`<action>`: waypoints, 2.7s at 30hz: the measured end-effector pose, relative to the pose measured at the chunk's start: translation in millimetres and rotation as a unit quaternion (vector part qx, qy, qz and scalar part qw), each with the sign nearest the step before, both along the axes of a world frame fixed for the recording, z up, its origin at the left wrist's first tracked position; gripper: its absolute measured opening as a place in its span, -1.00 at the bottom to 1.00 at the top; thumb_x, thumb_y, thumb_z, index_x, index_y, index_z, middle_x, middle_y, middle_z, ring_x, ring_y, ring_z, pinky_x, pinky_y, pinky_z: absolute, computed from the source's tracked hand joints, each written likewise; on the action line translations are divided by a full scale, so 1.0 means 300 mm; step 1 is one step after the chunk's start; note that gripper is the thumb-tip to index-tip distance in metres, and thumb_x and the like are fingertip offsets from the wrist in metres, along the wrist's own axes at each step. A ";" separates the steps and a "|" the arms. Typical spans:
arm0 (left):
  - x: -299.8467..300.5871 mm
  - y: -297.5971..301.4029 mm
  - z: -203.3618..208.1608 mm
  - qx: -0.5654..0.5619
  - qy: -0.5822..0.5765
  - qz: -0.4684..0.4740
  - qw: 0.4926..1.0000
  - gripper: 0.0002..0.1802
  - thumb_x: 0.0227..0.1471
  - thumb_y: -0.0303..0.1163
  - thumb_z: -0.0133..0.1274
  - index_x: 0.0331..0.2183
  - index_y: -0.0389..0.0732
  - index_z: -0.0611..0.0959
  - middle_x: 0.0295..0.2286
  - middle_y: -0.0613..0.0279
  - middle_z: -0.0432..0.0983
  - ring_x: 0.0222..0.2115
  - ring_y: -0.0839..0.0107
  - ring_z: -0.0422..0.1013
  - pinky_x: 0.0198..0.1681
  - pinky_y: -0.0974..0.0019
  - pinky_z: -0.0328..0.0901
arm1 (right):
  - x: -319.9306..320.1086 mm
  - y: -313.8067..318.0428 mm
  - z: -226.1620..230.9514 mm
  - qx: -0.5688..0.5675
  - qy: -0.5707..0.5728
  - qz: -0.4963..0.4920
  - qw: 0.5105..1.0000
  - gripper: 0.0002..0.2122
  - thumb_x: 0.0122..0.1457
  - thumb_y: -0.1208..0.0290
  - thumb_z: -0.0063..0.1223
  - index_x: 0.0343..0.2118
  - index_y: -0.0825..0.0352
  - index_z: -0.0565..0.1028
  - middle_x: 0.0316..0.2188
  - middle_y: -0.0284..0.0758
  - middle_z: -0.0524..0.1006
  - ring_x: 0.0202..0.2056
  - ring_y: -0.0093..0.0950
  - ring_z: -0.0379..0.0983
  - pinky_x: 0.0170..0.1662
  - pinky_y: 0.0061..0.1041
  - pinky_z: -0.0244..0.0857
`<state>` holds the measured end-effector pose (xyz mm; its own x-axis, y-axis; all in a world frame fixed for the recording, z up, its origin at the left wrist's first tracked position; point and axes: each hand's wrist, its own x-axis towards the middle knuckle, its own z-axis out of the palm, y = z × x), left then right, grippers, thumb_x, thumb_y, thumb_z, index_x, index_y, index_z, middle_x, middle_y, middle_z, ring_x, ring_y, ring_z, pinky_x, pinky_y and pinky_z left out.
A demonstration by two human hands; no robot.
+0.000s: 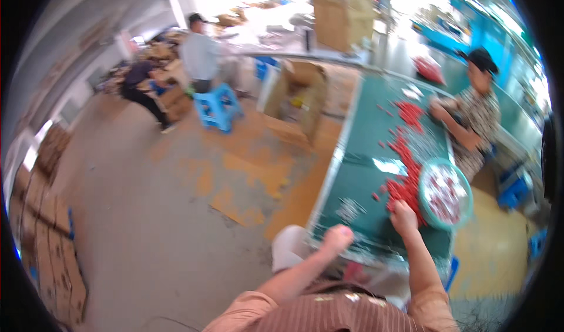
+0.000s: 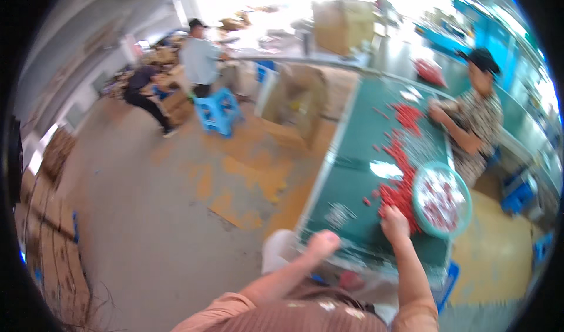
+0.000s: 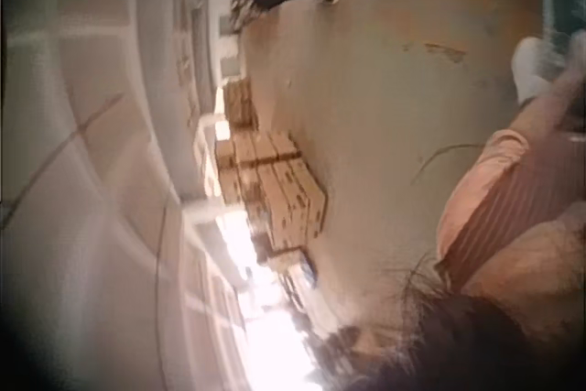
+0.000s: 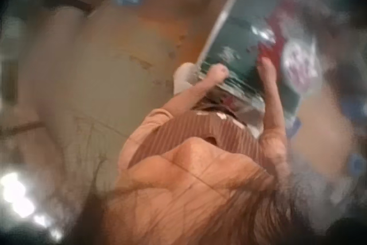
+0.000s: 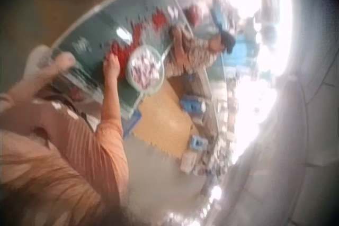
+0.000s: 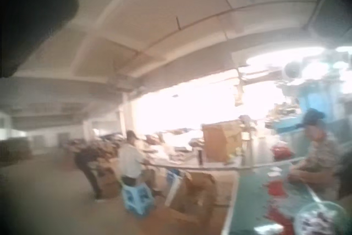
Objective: Assembling small red and silver electronic components on a production line.
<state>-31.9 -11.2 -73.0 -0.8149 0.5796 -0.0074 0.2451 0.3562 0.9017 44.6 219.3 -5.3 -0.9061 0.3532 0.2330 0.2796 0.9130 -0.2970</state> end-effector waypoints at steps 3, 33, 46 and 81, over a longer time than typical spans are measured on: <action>0.033 0.024 -0.042 0.001 -0.011 -0.007 1.000 -0.75 -0.14 -0.24 0.04 -0.48 -0.24 0.57 -0.52 0.08 0.49 -0.45 0.19 0.43 -0.37 0.20 0.30 | -0.002 0.000 -0.009 0.039 0.006 0.010 0.999 -0.89 -0.11 0.57 -0.05 -0.45 0.35 0.37 -0.43 -0.14 0.40 -0.36 -0.15 0.40 -0.33 -0.25 0.32; 0.045 -0.014 0.036 0.005 -0.092 0.010 0.996 -0.73 -0.15 -0.22 -0.01 -0.52 -0.26 0.53 -0.57 0.02 0.47 -0.49 0.10 0.40 -0.41 0.17 0.26 | -0.007 -0.072 -0.032 0.104 -0.133 -0.001 0.986 -0.86 -0.12 0.45 0.03 -0.46 0.34 0.41 -0.45 -0.13 0.44 -0.43 -0.18 0.45 -0.35 -0.28 0.36; -0.012 -0.002 0.167 0.002 0.009 0.011 1.000 -0.80 -0.17 -0.30 0.03 -0.57 -0.26 0.54 -0.60 0.03 0.47 -0.52 0.13 0.43 -0.45 0.18 0.29 | -0.015 -0.284 0.143 -0.479 0.082 0.121 0.866 -0.87 -0.06 0.54 0.08 -0.42 0.34 0.40 -0.57 -0.54 0.32 -0.55 -0.76 0.16 -0.48 -0.72 0.11; 0.046 0.042 0.180 0.115 -0.209 -0.043 0.970 -0.87 -0.09 -0.39 0.06 -0.53 -0.26 0.57 -0.60 0.38 0.46 -0.63 0.67 0.27 -0.59 0.53 0.15 | 0.124 -0.294 0.161 -0.140 0.028 0.194 0.970 -0.91 -0.07 0.44 0.12 -0.46 0.29 0.54 -0.35 -0.25 0.46 -0.25 -0.30 0.37 -0.18 -0.42 0.26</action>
